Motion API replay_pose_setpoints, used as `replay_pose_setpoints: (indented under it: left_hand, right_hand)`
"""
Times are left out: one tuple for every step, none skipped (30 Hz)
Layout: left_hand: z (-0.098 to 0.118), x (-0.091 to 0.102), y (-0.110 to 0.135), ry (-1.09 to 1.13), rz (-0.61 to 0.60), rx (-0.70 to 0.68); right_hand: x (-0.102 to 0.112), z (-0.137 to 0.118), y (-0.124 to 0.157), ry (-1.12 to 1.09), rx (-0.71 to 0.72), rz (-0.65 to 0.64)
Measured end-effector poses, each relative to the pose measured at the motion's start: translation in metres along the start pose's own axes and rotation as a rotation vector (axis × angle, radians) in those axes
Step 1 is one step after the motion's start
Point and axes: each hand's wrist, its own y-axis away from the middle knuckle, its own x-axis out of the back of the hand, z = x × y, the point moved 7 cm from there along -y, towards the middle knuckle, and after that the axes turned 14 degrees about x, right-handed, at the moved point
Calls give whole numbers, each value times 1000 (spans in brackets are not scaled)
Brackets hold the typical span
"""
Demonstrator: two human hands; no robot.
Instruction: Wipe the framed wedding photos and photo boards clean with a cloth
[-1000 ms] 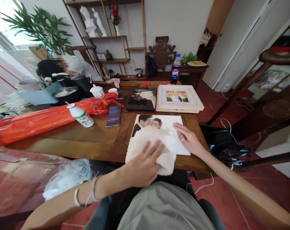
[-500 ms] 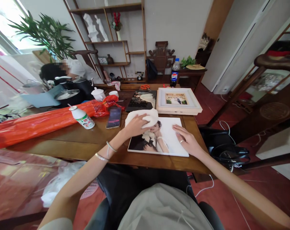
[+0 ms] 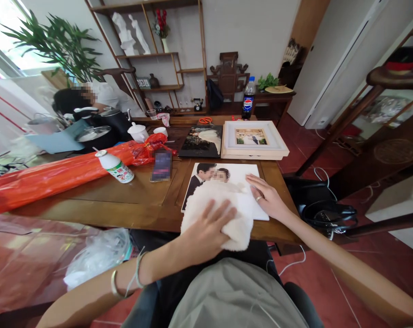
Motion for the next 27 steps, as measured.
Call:
replay_pose_setpoints:
  left_hand:
    - [6,1,3,11,7,-16]
    - [7,1,3,20,9,-18]
    - [3,2,1,25,5,-7]
    - [-4,2,-3,27,-2,16]
    - [-16,2,-10,25,-9,49]
    - [-30,3,-17,18,-13,87]
    - [-45,3,-25,5,-14,129]
    - [-61,4,-33,-8,-8,172]
    - [-78,5,-41,-22,0,215]
    - [-93,6,-48,-35,11,257]
    - [-107,8,-55,-48,24,295]
    - [-118,10,-61,-59,38,326]
    - [-125,11,-65,-69,54,348]
    - [-128,13,-69,-78,72,359]
    - [-127,13,-72,-87,84,359]
    - [-121,13,-73,-95,89,350]
    - [-111,11,-72,-105,80,332]
    - [-98,8,-71,-116,58,305]
    - [-81,4,-67,-129,35,271]
    - [-63,1,-62,-142,17,227]
    - [-44,-2,-55,-152,8,173]
    - [-25,-3,-47,-156,20,119]
    - [-9,-4,-40,-152,35,62]
    - [4,-3,-33,-142,53,18]
    - [12,-2,-29,-127,65,-13]
    - [15,-1,-26,-108,68,-30]
    - [13,0,-27,-89,65,-30]
  right_hand:
    - [0,0,0,4,3,-2]
    - [0,0,0,7,6,-2]
    - [0,1,0,11,10,-1]
    - [0,1,0,13,14,1]
    - [0,1,0,14,18,2]
    - [0,1,0,13,23,5]
    - [-1,1,0,11,27,8]
    - [-1,1,0,7,31,10]
    - [-1,1,0,2,34,14]
    - [-1,1,0,-3,33,17]
    - [-1,2,0,-7,29,20]
    - [-1,3,0,-10,23,22]
    - [-1,3,0,-11,17,24]
    - [-1,4,1,-12,13,25]
    - [-1,3,1,-12,14,25]
    - [-1,3,1,-13,19,25]
    - [-1,2,0,-15,26,26]
    - [0,1,0,-17,34,25]
    - [0,0,0,-18,37,27]
    - [0,0,0,-18,37,28]
    - [1,0,0,-20,34,26]
    - [1,0,0,-24,32,22]
    - [1,0,1,-31,31,14]
    - [1,0,1,-39,34,7]
    - [0,0,1,-46,38,-1]
    - [0,0,1,-49,43,-8]
    - [0,0,1,-47,44,-12]
